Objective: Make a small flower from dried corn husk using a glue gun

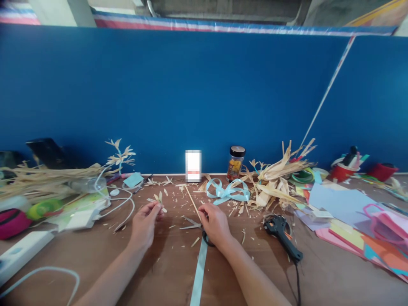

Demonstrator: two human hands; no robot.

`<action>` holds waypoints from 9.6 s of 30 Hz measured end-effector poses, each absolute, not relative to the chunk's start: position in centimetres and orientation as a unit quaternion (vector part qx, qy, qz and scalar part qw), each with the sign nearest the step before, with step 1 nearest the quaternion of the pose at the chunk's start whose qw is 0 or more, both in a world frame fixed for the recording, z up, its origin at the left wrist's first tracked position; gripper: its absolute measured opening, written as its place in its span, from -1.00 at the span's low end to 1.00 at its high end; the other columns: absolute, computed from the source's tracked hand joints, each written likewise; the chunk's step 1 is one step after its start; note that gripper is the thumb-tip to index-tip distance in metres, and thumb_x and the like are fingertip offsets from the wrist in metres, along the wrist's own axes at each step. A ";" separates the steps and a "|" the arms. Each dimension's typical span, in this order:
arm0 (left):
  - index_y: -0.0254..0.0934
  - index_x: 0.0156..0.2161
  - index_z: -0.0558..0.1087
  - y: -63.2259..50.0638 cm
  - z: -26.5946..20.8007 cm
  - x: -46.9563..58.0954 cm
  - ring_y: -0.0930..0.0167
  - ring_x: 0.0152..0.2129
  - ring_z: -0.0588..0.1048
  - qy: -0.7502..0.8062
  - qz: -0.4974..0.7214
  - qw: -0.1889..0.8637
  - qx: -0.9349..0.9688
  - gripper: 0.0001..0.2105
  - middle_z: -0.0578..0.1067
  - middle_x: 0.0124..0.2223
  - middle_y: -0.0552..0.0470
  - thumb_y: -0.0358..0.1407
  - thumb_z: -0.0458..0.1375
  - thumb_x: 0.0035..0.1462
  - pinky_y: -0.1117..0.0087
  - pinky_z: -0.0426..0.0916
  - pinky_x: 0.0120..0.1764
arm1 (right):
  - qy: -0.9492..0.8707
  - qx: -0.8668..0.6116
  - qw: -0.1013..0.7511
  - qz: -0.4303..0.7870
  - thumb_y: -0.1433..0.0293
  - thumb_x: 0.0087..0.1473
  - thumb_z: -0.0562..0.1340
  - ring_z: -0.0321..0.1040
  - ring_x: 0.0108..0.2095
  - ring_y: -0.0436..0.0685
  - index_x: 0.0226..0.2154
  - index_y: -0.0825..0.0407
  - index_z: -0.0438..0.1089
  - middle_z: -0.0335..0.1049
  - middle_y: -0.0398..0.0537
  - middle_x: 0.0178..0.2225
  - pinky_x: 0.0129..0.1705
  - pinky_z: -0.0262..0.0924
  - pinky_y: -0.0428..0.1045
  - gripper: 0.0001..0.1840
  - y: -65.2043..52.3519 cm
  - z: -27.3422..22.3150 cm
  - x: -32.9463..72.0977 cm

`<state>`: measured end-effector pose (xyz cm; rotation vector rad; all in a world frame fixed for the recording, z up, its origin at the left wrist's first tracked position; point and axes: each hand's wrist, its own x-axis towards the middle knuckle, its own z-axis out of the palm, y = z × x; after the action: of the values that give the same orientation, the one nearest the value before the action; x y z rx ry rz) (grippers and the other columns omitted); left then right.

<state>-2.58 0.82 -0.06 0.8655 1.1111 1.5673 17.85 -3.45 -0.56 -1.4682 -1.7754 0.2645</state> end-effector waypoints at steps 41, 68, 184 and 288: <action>-0.35 -0.34 0.39 1.3 -0.8 -4.5 0.55 -0.64 0.33 0.486 0.670 0.448 0.338 -0.73 0.39 -0.50 0.12 -0.22 0.21 -0.17 0.53 0.27 -0.53 | -0.738 -0.584 0.249 0.228 0.57 -0.24 0.18 0.34 -0.50 0.05 -0.60 0.02 0.40 0.42 -0.12 -0.58 -0.45 0.10 -0.10 -0.86 3.2 1.6 7.8; -0.33 -0.38 0.50 -1.9 -1.0 -1.2 0.39 -0.53 0.48 0.444 0.530 0.550 0.468 -0.80 0.55 -0.46 -0.02 -0.24 0.21 -0.14 0.46 0.34 -0.45 | -0.539 -0.477 0.553 0.420 0.42 -0.12 0.19 0.23 -0.53 -0.01 -0.52 0.05 0.27 0.29 -0.20 -0.56 -0.44 0.16 -0.12 -0.95 -2.5 1.0 11.1; -0.34 -0.46 0.45 -2.1 -0.8 -1.3 0.47 -0.61 0.38 0.457 0.526 0.505 0.509 -0.81 0.48 -0.54 0.07 -0.22 0.20 -0.14 0.53 0.23 -0.51 | -0.587 -0.502 0.535 0.342 0.41 -0.04 0.14 0.31 -0.46 0.04 -0.40 0.03 0.30 0.37 -0.14 -0.48 -0.39 0.18 -0.09 -0.92 -3.2 1.1 10.9; -0.35 -0.35 0.45 -1.1 -1.4 -1.9 0.50 -0.62 0.37 0.519 0.513 0.530 0.432 -0.65 0.47 -0.56 0.10 -0.19 0.28 -0.30 0.52 0.32 -0.51 | -0.538 -0.827 0.143 -0.081 0.22 -0.03 0.12 0.31 -0.26 0.22 -0.23 0.01 0.27 0.34 0.05 -0.25 -0.30 0.14 0.04 -0.70 -16.5 1.1 33.1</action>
<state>-1.88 -1.05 -1.45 1.0311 1.2384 1.2253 33.11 -16.45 1.08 -2.3844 -1.5518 -0.2323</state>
